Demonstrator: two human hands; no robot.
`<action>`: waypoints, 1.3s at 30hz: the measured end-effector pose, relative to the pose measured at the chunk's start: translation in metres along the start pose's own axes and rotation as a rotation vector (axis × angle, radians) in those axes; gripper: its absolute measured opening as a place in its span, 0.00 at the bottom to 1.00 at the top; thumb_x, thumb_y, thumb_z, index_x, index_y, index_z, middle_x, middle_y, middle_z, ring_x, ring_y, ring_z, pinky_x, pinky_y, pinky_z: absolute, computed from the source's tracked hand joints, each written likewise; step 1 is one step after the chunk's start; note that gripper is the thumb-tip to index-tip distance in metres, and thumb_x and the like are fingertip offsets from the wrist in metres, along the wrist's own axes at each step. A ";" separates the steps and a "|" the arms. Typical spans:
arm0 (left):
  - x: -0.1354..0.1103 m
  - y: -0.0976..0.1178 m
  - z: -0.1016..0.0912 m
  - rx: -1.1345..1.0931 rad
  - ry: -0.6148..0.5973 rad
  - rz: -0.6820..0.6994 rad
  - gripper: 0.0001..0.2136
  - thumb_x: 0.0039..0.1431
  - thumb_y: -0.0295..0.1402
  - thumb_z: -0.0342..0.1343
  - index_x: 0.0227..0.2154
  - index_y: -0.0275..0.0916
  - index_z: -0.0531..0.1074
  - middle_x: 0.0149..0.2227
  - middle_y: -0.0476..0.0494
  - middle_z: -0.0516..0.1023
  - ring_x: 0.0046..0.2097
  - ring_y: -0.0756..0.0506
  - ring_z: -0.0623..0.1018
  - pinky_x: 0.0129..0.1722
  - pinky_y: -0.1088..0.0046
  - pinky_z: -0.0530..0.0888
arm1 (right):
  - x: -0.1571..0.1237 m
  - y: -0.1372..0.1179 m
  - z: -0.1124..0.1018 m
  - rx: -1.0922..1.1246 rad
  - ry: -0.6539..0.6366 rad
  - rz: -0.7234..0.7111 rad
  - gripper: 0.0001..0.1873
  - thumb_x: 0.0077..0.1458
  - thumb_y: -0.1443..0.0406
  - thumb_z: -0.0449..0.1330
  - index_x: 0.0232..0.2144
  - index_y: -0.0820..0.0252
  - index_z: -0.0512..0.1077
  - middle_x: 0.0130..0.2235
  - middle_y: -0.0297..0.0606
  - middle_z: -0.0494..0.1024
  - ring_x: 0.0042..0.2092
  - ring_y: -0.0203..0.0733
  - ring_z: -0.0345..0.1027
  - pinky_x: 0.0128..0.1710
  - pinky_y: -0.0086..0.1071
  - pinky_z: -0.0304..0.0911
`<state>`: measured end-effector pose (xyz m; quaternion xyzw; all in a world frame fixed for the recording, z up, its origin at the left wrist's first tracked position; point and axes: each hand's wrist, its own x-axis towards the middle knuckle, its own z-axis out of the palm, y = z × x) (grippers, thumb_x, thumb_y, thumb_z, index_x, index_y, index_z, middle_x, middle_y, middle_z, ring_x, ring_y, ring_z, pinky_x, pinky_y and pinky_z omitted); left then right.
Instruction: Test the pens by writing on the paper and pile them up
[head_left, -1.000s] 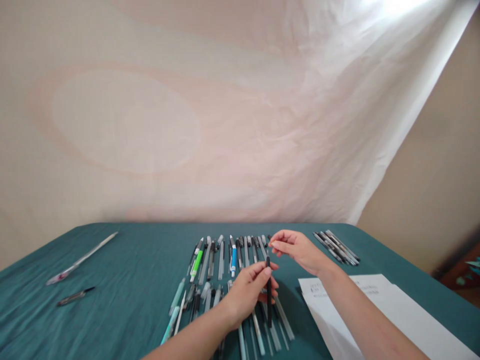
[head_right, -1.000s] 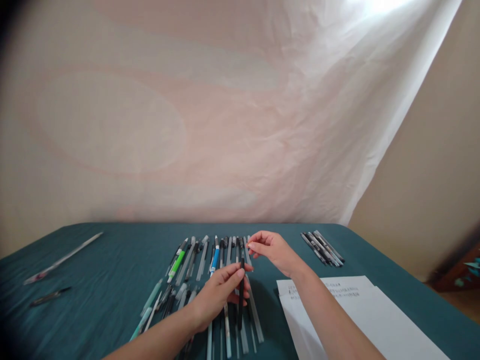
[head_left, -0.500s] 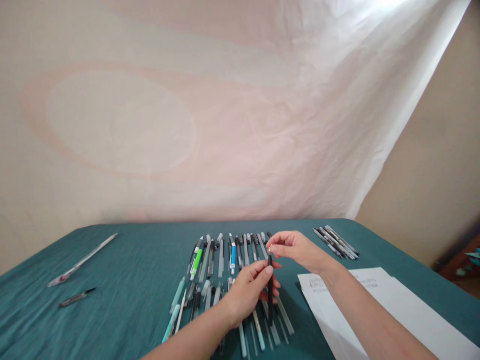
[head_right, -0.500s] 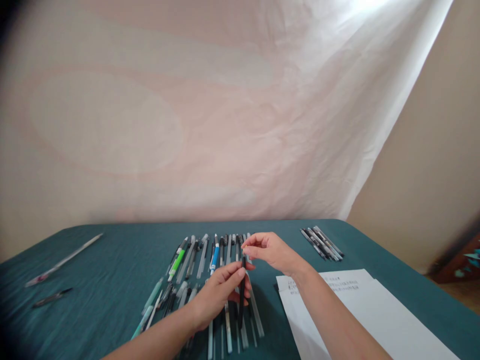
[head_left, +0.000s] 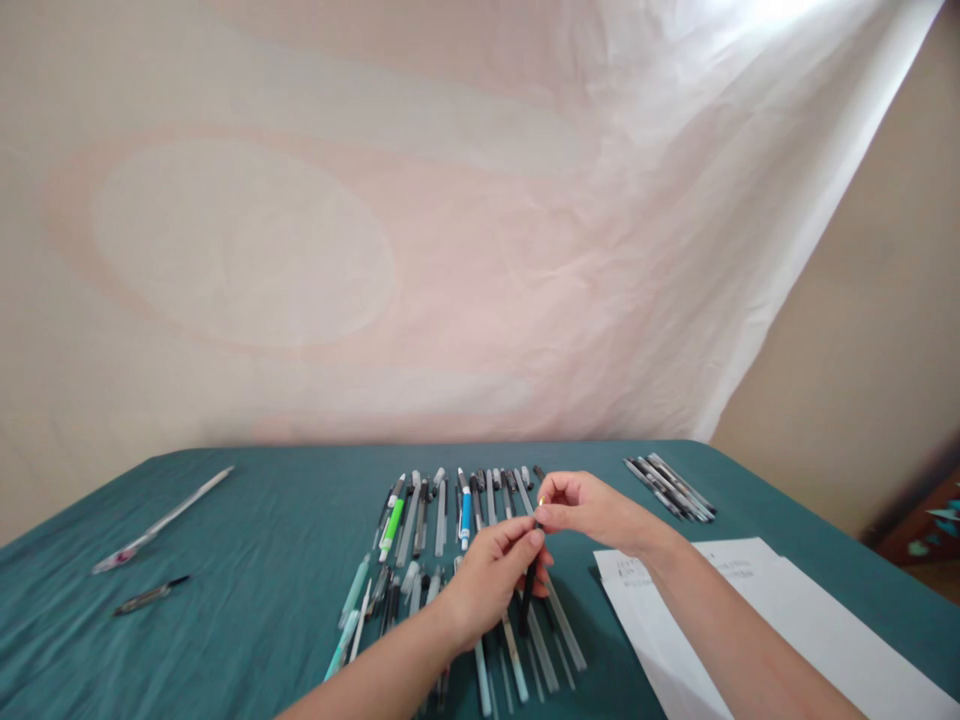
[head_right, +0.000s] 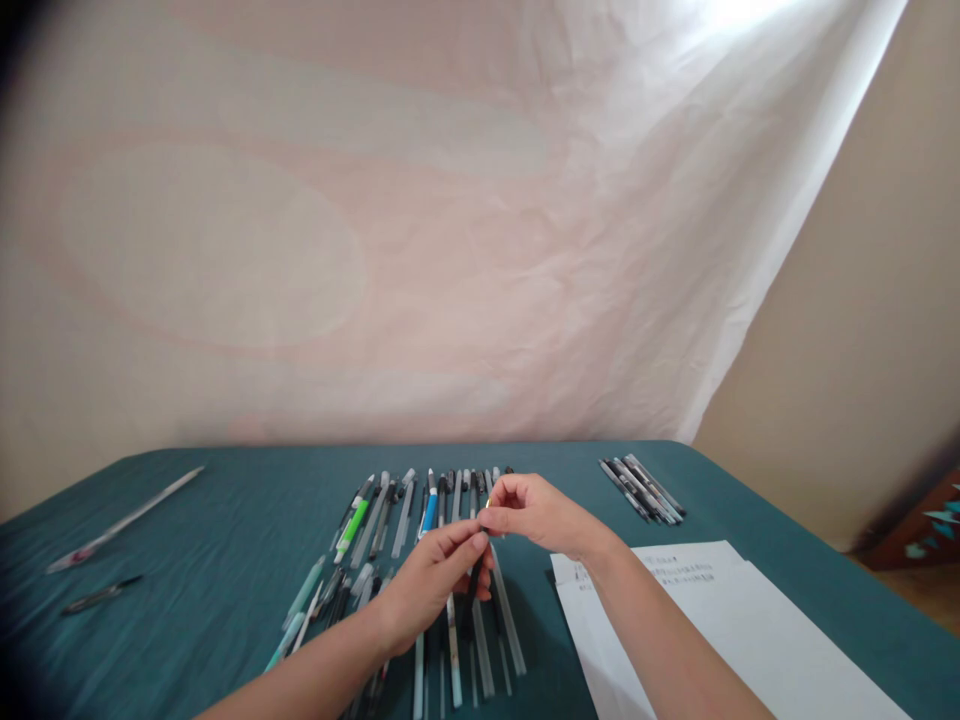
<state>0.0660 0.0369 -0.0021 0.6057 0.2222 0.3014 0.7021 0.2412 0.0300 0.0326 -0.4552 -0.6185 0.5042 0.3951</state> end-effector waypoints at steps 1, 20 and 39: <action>0.000 0.001 0.000 0.000 0.005 0.004 0.13 0.57 0.40 0.47 0.33 0.35 0.68 0.28 0.48 0.67 0.25 0.52 0.68 0.27 0.74 0.67 | -0.001 -0.001 0.000 0.016 -0.018 -0.004 0.13 0.44 0.61 0.63 0.30 0.64 0.69 0.26 0.32 0.70 0.28 0.31 0.61 0.28 0.26 0.56; 0.003 0.001 -0.004 -0.108 0.058 0.035 0.13 0.56 0.41 0.48 0.33 0.35 0.68 0.29 0.47 0.66 0.29 0.52 0.66 0.29 0.72 0.71 | 0.005 0.001 0.013 0.179 0.115 -0.029 0.16 0.50 0.56 0.57 0.35 0.64 0.72 0.31 0.37 0.73 0.33 0.36 0.65 0.35 0.32 0.60; 0.001 0.002 -0.005 -0.129 0.066 0.032 0.16 0.53 0.44 0.50 0.35 0.36 0.69 0.30 0.47 0.66 0.30 0.51 0.67 0.30 0.70 0.71 | 0.007 0.004 0.023 0.259 0.055 -0.011 0.20 0.49 0.55 0.57 0.39 0.64 0.72 0.30 0.38 0.74 0.27 0.34 0.65 0.32 0.32 0.60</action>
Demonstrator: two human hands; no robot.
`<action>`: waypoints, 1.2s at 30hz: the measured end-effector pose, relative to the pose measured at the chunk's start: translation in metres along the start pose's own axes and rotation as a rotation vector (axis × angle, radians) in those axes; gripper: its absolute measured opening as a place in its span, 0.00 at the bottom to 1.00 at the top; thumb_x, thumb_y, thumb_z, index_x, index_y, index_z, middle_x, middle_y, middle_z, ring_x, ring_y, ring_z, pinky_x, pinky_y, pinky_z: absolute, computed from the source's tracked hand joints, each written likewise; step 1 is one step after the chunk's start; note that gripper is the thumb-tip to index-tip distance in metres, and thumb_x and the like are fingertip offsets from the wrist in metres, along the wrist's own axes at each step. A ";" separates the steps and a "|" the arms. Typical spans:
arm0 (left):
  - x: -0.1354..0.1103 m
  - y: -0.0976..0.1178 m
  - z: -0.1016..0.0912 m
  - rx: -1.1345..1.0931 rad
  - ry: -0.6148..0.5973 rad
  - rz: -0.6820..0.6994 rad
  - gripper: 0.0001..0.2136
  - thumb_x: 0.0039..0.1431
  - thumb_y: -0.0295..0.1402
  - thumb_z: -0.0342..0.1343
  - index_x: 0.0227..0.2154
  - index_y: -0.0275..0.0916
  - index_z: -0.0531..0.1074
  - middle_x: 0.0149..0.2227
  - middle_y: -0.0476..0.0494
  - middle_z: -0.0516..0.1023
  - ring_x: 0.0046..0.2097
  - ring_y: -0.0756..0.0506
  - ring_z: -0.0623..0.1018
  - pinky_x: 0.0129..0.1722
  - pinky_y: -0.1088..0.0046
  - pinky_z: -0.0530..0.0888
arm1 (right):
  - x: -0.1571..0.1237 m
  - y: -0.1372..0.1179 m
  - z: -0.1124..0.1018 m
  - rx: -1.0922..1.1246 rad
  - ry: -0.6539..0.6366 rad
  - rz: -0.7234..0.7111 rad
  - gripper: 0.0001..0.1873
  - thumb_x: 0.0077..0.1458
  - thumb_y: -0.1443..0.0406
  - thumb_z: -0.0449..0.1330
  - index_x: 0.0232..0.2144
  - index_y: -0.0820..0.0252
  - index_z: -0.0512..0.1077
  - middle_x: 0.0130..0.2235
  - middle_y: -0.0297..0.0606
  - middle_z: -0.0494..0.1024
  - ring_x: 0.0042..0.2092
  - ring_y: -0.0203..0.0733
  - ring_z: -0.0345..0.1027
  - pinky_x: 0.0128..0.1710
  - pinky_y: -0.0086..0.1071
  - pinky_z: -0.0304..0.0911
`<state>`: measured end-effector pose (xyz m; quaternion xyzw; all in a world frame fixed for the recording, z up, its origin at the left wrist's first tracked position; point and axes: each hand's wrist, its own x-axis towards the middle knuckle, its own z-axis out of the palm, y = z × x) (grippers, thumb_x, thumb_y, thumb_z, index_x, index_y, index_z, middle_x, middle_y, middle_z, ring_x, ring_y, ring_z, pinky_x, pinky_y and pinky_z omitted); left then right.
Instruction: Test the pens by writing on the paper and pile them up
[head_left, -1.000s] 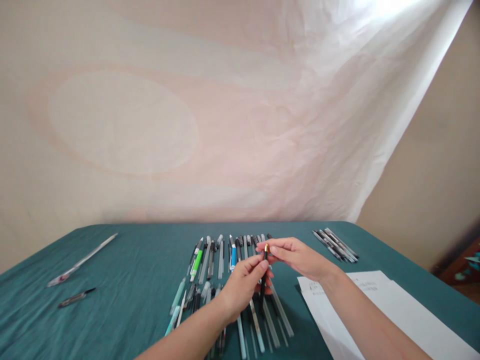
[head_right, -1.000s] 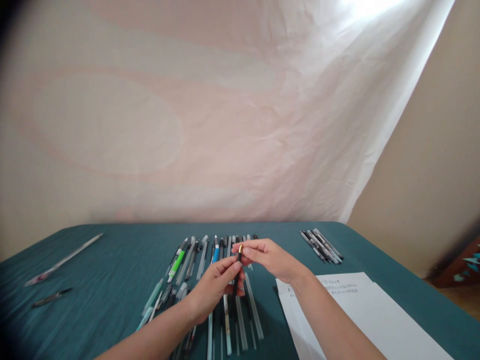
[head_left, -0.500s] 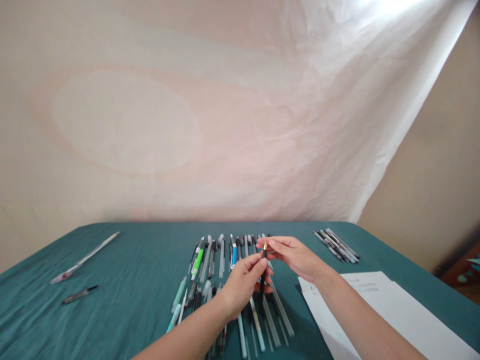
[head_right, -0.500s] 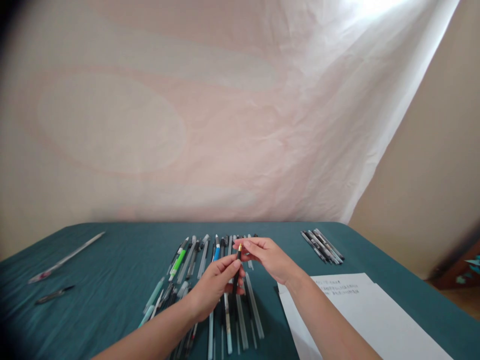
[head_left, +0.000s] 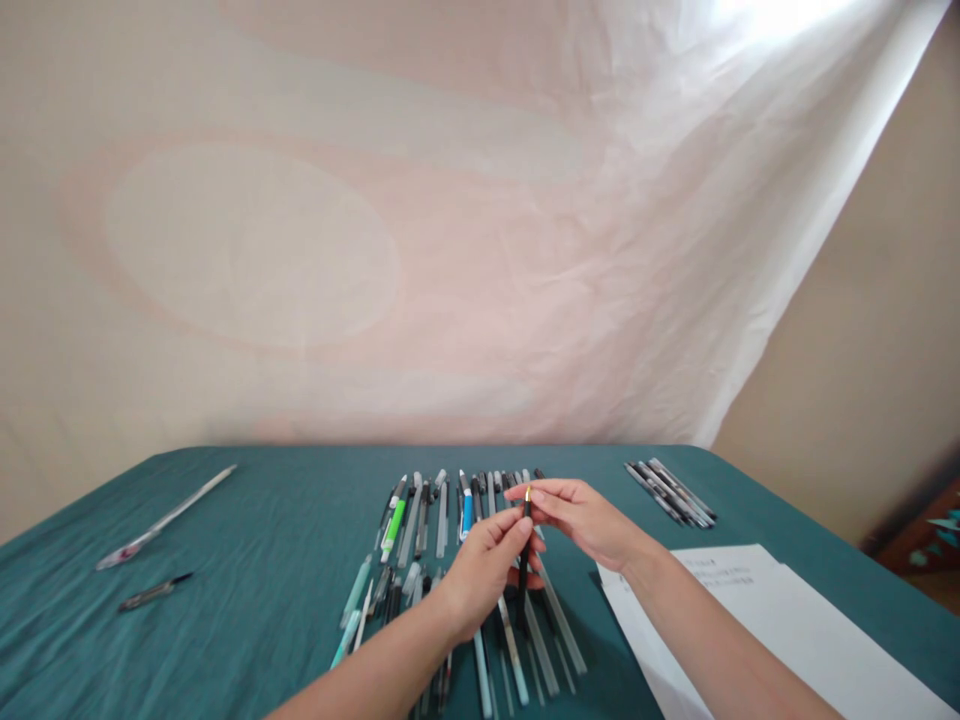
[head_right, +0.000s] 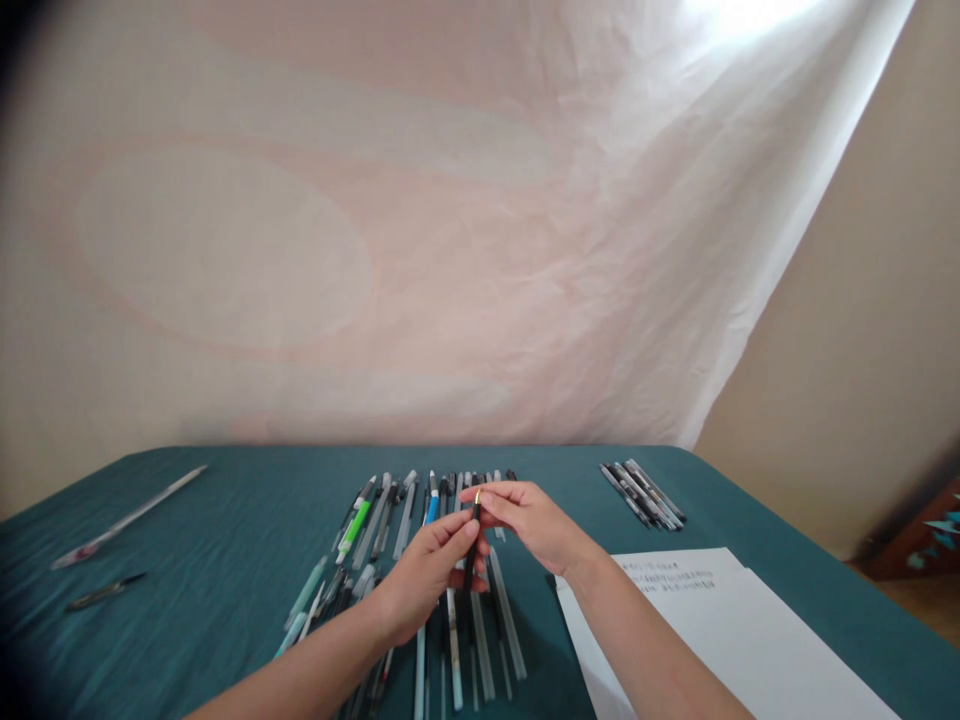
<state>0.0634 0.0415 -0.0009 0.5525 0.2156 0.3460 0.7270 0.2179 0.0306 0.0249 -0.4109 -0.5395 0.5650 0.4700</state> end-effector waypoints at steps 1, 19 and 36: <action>0.000 0.000 0.000 0.002 0.001 0.001 0.15 0.53 0.44 0.50 0.35 0.36 0.69 0.30 0.47 0.66 0.30 0.51 0.67 0.29 0.70 0.71 | 0.000 0.001 -0.001 -0.029 0.027 -0.015 0.18 0.48 0.56 0.58 0.37 0.64 0.72 0.29 0.37 0.74 0.27 0.34 0.65 0.31 0.31 0.60; -0.001 0.000 0.003 -0.020 0.013 -0.015 0.16 0.52 0.45 0.51 0.33 0.35 0.70 0.30 0.46 0.66 0.29 0.52 0.67 0.29 0.71 0.71 | 0.001 0.003 -0.006 -0.066 0.088 -0.029 0.15 0.47 0.58 0.60 0.32 0.65 0.74 0.30 0.38 0.74 0.29 0.34 0.65 0.33 0.29 0.60; 0.010 -0.001 -0.002 -0.180 0.117 -0.014 0.11 0.51 0.37 0.56 0.34 0.34 0.72 0.29 0.45 0.74 0.32 0.50 0.74 0.38 0.72 0.70 | -0.001 -0.002 0.005 -0.560 0.274 -0.292 0.12 0.53 0.60 0.53 0.34 0.62 0.70 0.30 0.36 0.73 0.31 0.35 0.65 0.31 0.28 0.60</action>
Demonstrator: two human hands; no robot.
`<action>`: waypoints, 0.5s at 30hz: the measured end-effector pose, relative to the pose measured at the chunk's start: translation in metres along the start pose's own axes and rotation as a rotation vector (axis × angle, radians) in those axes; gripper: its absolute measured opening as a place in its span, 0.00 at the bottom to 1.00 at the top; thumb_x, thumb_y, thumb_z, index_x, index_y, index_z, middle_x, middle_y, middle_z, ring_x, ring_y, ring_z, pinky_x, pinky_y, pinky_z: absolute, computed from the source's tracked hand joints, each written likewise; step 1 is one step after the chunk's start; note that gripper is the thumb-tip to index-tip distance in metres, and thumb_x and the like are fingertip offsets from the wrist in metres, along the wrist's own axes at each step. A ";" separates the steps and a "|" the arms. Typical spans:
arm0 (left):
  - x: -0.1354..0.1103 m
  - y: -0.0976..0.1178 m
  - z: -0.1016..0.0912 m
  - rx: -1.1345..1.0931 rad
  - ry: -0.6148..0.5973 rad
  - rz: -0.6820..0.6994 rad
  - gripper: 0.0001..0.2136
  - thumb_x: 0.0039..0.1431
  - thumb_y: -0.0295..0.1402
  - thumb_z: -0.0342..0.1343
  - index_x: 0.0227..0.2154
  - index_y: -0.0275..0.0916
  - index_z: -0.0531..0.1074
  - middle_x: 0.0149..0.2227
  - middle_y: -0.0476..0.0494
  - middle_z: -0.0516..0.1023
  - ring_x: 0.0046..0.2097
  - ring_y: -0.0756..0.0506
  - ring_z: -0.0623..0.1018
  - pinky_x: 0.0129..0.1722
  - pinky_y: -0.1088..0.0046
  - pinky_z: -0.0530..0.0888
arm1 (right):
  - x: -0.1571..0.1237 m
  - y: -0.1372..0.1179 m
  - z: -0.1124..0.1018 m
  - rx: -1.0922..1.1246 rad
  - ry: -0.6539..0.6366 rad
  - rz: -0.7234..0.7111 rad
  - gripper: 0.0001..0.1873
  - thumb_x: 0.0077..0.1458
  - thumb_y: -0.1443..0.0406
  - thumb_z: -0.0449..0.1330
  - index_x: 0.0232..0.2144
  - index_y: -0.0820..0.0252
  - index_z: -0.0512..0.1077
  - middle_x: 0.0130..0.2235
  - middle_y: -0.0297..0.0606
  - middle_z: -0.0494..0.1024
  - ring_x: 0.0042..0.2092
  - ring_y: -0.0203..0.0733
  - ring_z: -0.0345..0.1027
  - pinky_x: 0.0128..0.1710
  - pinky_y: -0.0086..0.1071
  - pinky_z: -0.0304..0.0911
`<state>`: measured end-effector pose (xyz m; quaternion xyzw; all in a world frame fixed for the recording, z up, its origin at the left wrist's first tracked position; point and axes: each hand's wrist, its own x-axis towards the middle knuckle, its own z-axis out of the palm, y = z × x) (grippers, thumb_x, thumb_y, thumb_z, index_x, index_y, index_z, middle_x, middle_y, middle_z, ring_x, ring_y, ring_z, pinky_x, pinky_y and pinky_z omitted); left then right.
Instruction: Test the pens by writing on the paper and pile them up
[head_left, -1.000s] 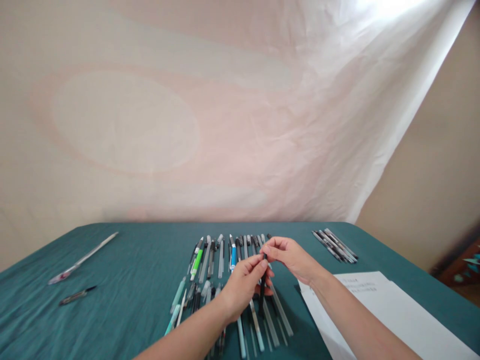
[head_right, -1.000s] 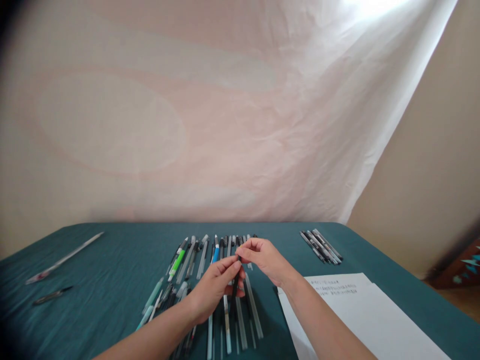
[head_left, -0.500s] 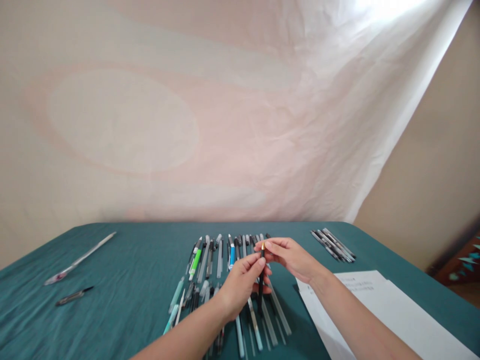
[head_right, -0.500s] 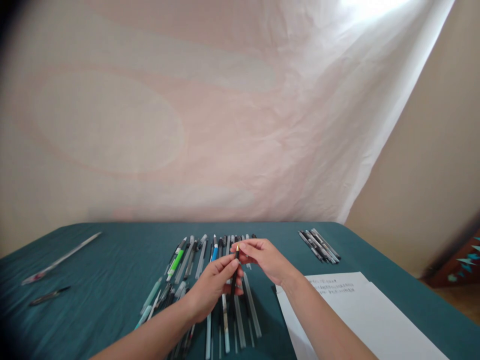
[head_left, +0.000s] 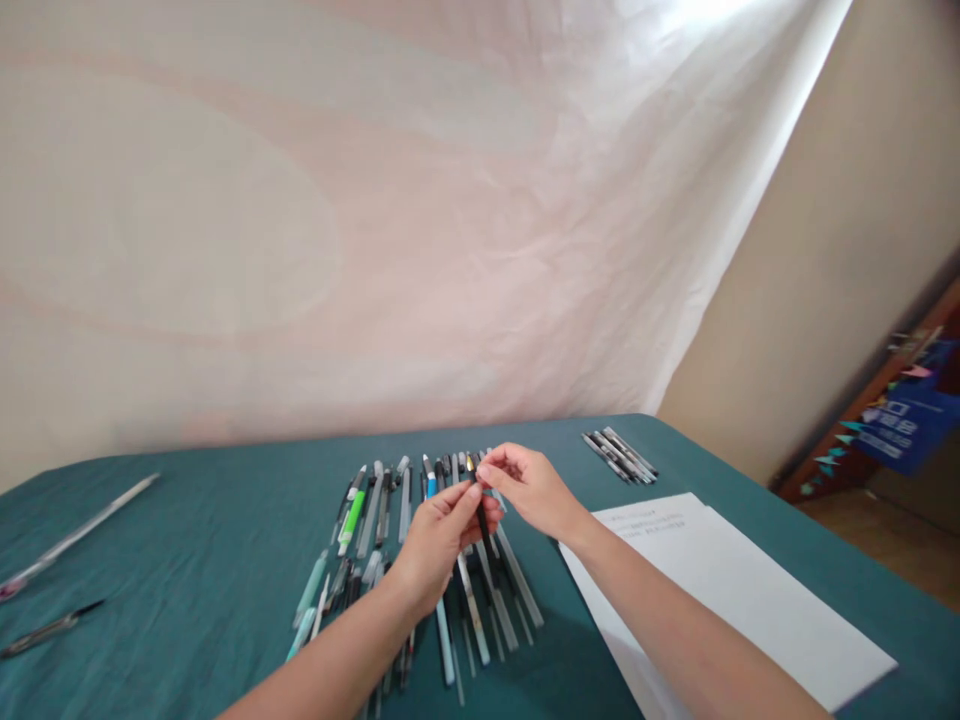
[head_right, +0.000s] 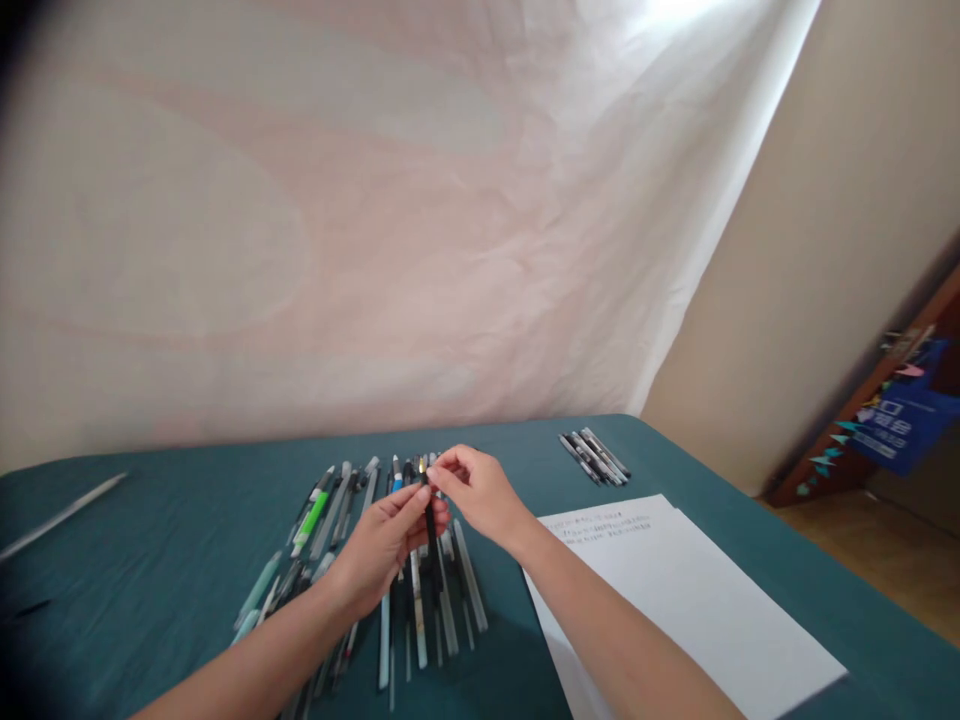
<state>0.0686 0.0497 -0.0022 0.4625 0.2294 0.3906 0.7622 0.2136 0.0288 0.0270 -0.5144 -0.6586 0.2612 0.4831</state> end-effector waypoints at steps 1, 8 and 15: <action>0.003 0.000 -0.002 -0.046 0.036 -0.005 0.10 0.51 0.35 0.56 0.35 0.34 0.71 0.30 0.45 0.75 0.33 0.50 0.75 0.39 0.72 0.70 | -0.001 -0.002 -0.002 -0.084 0.022 -0.064 0.11 0.54 0.62 0.52 0.36 0.61 0.69 0.33 0.37 0.74 0.33 0.36 0.66 0.34 0.29 0.60; 0.010 0.000 -0.009 -0.249 0.169 -0.052 0.05 0.56 0.27 0.50 0.34 0.35 0.70 0.33 0.44 0.77 0.35 0.50 0.76 0.37 0.76 0.72 | -0.011 -0.023 -0.013 -0.441 -0.289 -0.353 0.21 0.56 0.69 0.49 0.52 0.53 0.60 0.44 0.39 0.69 0.44 0.38 0.63 0.44 0.32 0.58; -0.002 -0.003 0.008 -0.301 0.046 -0.131 0.09 0.58 0.34 0.48 0.37 0.37 0.70 0.38 0.44 0.76 0.39 0.50 0.75 0.44 0.73 0.69 | -0.029 -0.020 -0.010 -0.313 -0.187 -0.315 0.16 0.58 0.63 0.47 0.46 0.56 0.67 0.42 0.39 0.71 0.44 0.38 0.63 0.45 0.32 0.58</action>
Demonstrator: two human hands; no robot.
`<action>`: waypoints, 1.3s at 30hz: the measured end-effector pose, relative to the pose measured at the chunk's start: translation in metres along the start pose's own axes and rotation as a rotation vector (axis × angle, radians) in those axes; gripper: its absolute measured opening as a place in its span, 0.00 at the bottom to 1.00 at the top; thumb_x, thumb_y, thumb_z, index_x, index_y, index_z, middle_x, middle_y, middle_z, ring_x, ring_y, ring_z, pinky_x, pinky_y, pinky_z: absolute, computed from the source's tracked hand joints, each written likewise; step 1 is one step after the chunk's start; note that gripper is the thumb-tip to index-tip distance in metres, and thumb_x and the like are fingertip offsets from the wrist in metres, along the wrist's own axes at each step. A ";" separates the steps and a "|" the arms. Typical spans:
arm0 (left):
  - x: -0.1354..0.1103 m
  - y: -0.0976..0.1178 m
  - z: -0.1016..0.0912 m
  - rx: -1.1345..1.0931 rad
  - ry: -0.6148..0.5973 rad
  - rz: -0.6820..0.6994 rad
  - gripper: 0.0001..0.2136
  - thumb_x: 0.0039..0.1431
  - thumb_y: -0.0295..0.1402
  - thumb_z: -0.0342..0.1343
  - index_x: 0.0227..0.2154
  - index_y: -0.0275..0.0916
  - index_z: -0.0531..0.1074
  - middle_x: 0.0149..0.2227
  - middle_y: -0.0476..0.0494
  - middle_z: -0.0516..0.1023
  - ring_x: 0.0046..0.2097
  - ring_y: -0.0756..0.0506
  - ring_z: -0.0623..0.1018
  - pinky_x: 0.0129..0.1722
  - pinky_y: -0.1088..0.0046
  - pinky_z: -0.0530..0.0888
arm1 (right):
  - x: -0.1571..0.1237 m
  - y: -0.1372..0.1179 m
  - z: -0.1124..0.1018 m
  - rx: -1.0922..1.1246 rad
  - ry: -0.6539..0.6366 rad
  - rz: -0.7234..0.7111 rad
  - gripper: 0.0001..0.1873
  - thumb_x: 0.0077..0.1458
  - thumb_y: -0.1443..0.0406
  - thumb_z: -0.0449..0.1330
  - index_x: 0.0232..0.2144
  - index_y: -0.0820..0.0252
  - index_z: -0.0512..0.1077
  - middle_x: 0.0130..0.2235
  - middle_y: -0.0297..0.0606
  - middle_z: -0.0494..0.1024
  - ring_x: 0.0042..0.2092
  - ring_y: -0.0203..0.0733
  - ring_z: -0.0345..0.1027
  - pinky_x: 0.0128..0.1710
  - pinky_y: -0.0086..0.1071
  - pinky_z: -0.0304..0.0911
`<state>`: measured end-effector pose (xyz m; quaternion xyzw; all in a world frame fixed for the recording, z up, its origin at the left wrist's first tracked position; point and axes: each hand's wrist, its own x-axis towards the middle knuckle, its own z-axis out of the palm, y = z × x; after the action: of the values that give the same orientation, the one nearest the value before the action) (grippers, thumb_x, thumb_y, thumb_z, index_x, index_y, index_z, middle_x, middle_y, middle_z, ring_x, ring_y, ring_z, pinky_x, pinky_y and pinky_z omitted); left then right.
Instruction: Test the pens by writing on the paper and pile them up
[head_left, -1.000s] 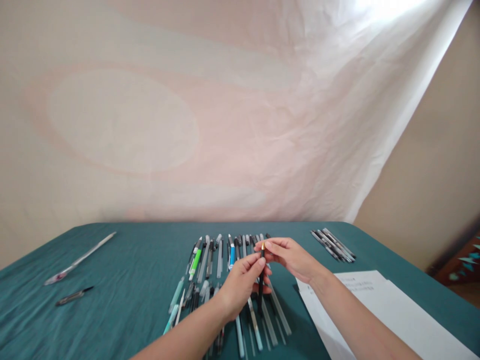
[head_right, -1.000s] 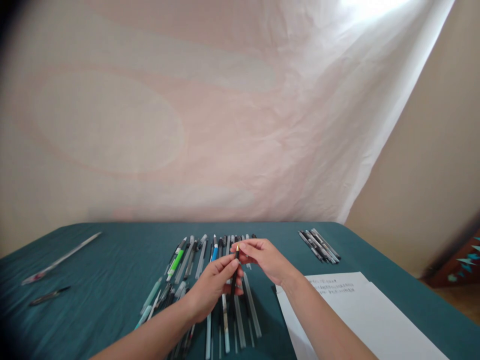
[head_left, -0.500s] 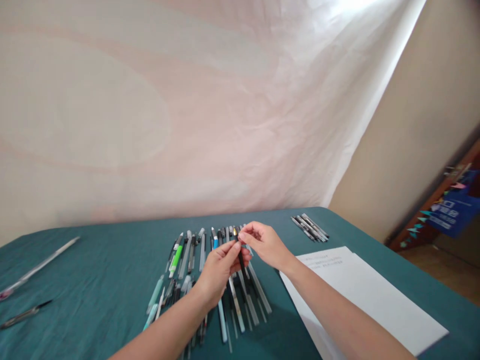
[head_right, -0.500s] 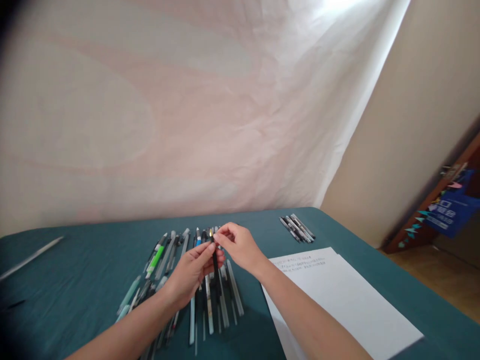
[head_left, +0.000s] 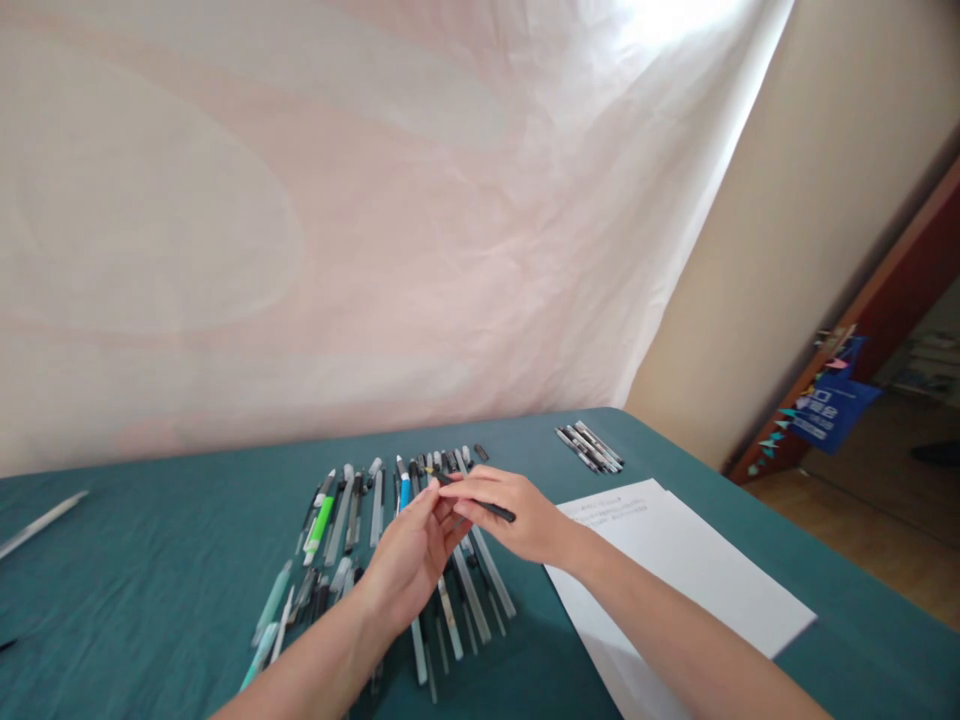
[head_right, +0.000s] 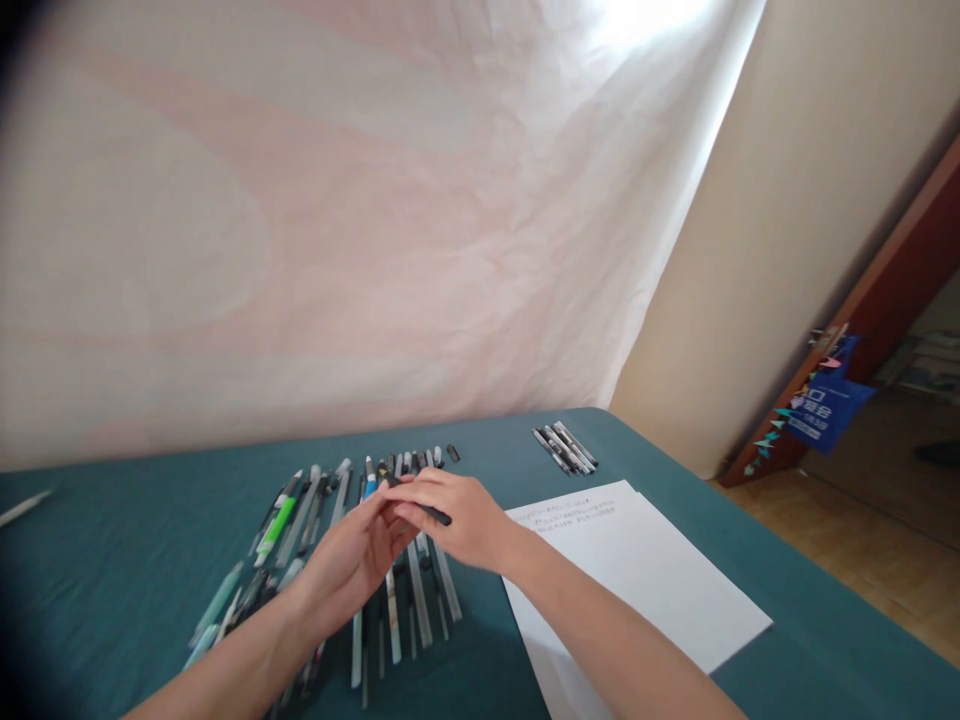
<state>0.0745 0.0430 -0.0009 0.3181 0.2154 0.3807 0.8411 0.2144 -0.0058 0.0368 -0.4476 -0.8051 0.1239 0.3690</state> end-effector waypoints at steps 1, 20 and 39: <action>-0.002 -0.002 0.002 0.029 -0.028 -0.027 0.11 0.59 0.36 0.46 0.38 0.37 0.70 0.40 0.42 0.75 0.42 0.48 0.74 0.46 0.71 0.68 | -0.005 0.003 -0.002 0.033 0.031 0.038 0.15 0.59 0.62 0.46 0.45 0.56 0.68 0.41 0.39 0.72 0.42 0.38 0.65 0.44 0.32 0.58; -0.043 -0.037 0.018 1.895 -0.703 0.528 0.17 0.62 0.35 0.37 0.51 0.42 0.62 0.54 0.46 0.66 0.57 0.46 0.61 0.58 0.60 0.50 | -0.256 0.191 -0.160 -0.554 0.438 1.087 0.13 0.37 0.59 0.57 0.25 0.61 0.72 0.24 0.37 0.74 0.27 0.42 0.67 0.25 0.30 0.57; -0.040 -0.043 0.013 1.982 -0.828 0.545 0.23 0.62 0.43 0.34 0.54 0.38 0.58 0.56 0.41 0.61 0.57 0.43 0.60 0.59 0.61 0.44 | -0.184 0.129 -0.117 0.121 0.647 0.780 0.27 0.53 0.53 0.50 0.51 0.60 0.62 0.34 0.42 0.75 0.32 0.41 0.69 0.29 0.33 0.65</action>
<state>0.0791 -0.0150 -0.0176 0.9899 0.0495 0.0763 0.1090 0.4385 -0.0969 -0.0389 -0.7081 -0.4141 0.1538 0.5509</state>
